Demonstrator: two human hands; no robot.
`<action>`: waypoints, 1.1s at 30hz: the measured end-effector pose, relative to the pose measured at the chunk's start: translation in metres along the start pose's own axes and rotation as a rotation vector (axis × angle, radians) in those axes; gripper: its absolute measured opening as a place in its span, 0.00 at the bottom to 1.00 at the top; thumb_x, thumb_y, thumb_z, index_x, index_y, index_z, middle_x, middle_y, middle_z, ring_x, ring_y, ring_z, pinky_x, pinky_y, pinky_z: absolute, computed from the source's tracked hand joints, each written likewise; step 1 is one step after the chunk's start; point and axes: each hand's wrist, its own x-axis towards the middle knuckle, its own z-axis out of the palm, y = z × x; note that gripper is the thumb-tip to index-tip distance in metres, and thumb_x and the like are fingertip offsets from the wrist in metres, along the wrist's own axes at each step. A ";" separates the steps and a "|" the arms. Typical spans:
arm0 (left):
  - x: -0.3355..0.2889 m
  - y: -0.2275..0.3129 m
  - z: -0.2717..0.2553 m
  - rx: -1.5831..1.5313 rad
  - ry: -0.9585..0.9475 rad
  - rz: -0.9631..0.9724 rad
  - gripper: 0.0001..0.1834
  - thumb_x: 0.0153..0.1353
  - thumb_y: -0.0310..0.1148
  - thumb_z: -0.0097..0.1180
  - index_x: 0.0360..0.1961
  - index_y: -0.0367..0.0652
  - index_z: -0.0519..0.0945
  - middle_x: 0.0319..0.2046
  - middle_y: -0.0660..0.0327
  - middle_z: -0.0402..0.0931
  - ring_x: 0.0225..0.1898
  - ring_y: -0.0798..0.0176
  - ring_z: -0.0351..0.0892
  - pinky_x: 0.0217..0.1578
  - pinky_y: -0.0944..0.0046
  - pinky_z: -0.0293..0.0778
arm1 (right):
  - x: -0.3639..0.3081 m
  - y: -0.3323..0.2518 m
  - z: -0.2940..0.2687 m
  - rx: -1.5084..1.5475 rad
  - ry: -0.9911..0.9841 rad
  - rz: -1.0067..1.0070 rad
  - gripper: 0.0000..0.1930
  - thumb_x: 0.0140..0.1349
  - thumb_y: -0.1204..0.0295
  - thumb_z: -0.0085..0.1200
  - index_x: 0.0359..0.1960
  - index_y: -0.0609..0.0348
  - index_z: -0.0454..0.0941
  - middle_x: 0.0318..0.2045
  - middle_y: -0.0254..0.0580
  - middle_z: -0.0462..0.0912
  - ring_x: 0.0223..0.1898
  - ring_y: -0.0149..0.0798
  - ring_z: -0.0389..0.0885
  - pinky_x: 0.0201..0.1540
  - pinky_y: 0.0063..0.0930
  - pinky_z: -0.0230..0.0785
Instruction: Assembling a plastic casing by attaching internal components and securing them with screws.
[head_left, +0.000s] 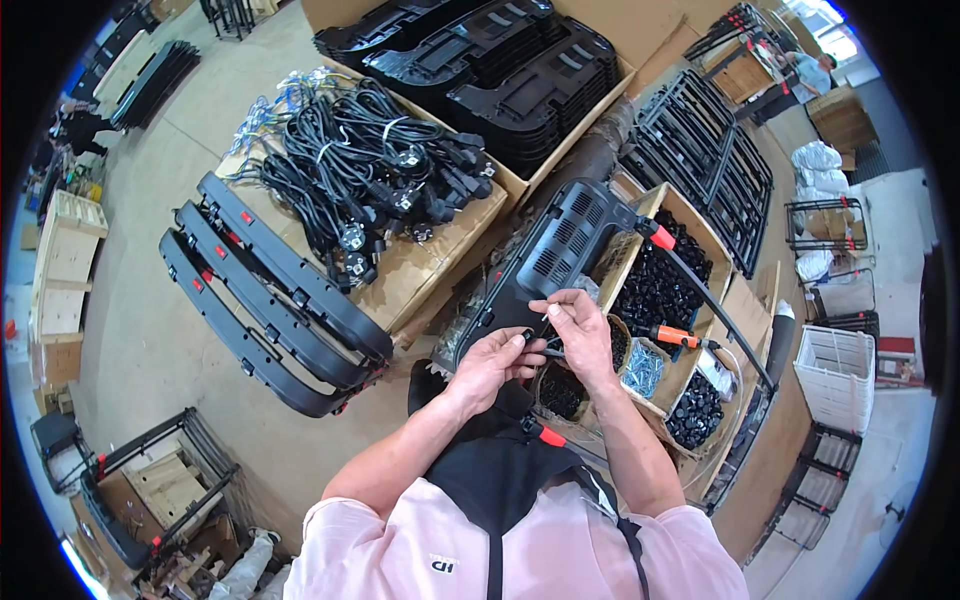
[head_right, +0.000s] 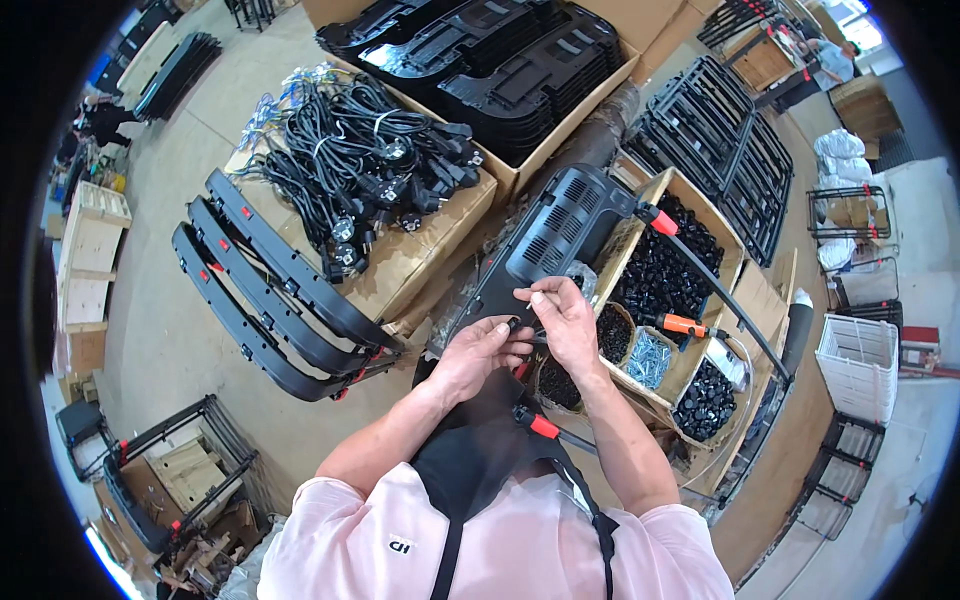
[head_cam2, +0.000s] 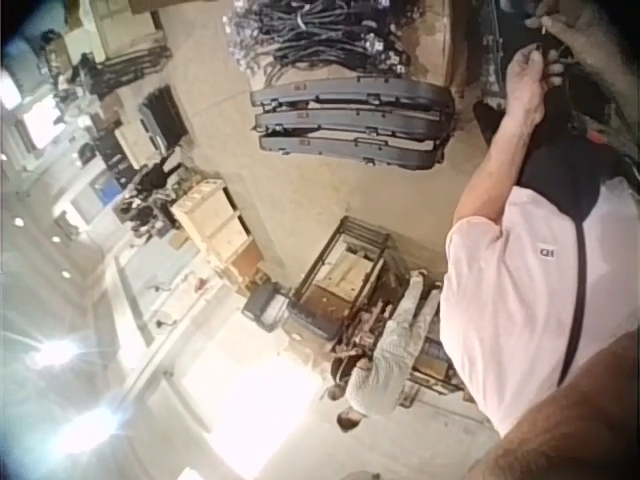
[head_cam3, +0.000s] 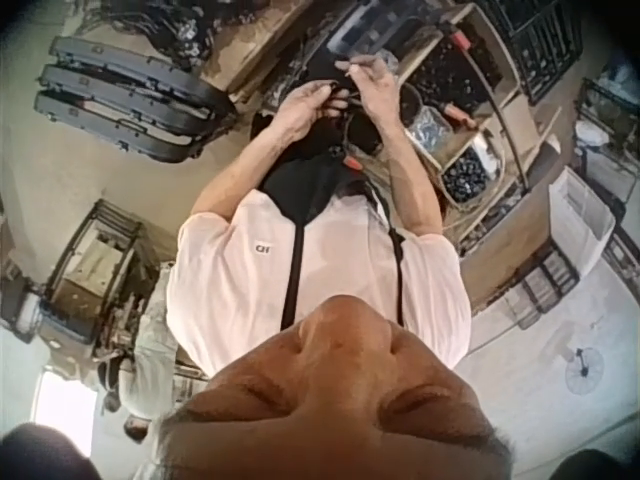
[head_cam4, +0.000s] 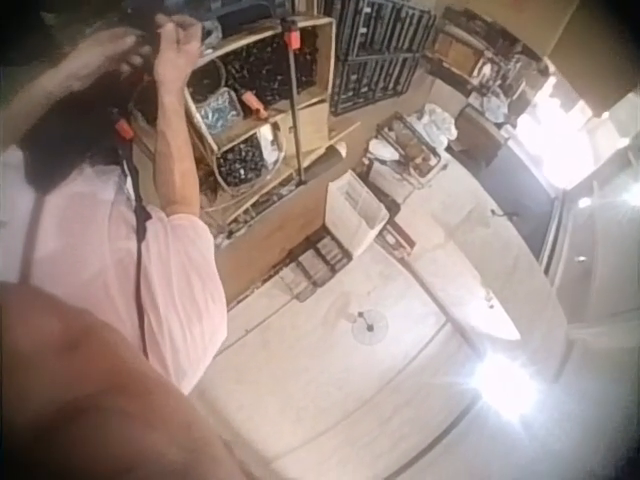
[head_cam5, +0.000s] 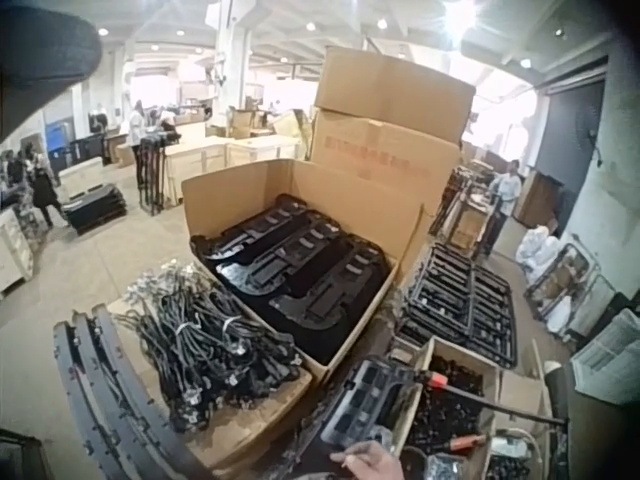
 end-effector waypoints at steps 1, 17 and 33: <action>0.003 0.001 0.003 0.006 -0.005 -0.009 0.18 0.82 0.36 0.48 0.64 0.36 0.72 0.52 0.55 0.84 0.47 0.65 0.86 0.48 0.65 0.83 | -0.002 -0.001 -0.001 0.003 0.012 0.001 0.11 0.76 0.70 0.56 0.53 0.63 0.75 0.51 0.53 0.88 0.55 0.37 0.84 0.61 0.33 0.73; 0.053 -0.003 0.021 -0.123 -0.034 -0.112 0.14 0.83 0.38 0.44 0.50 0.40 0.78 0.45 0.58 0.84 0.45 0.62 0.87 0.46 0.62 0.86 | 0.001 -0.032 -0.034 -0.955 -0.087 -0.563 0.14 0.60 0.70 0.66 0.47 0.60 0.86 0.48 0.43 0.87 0.52 0.48 0.84 0.56 0.42 0.75; 0.026 0.009 0.027 -0.087 -0.016 -0.093 0.22 0.83 0.44 0.43 0.63 0.39 0.75 0.55 0.51 0.85 0.48 0.58 0.88 0.48 0.59 0.84 | 0.170 -0.004 -0.055 -1.034 0.177 -0.710 0.14 0.58 0.64 0.68 0.45 0.54 0.90 0.58 0.40 0.84 0.61 0.49 0.78 0.63 0.46 0.68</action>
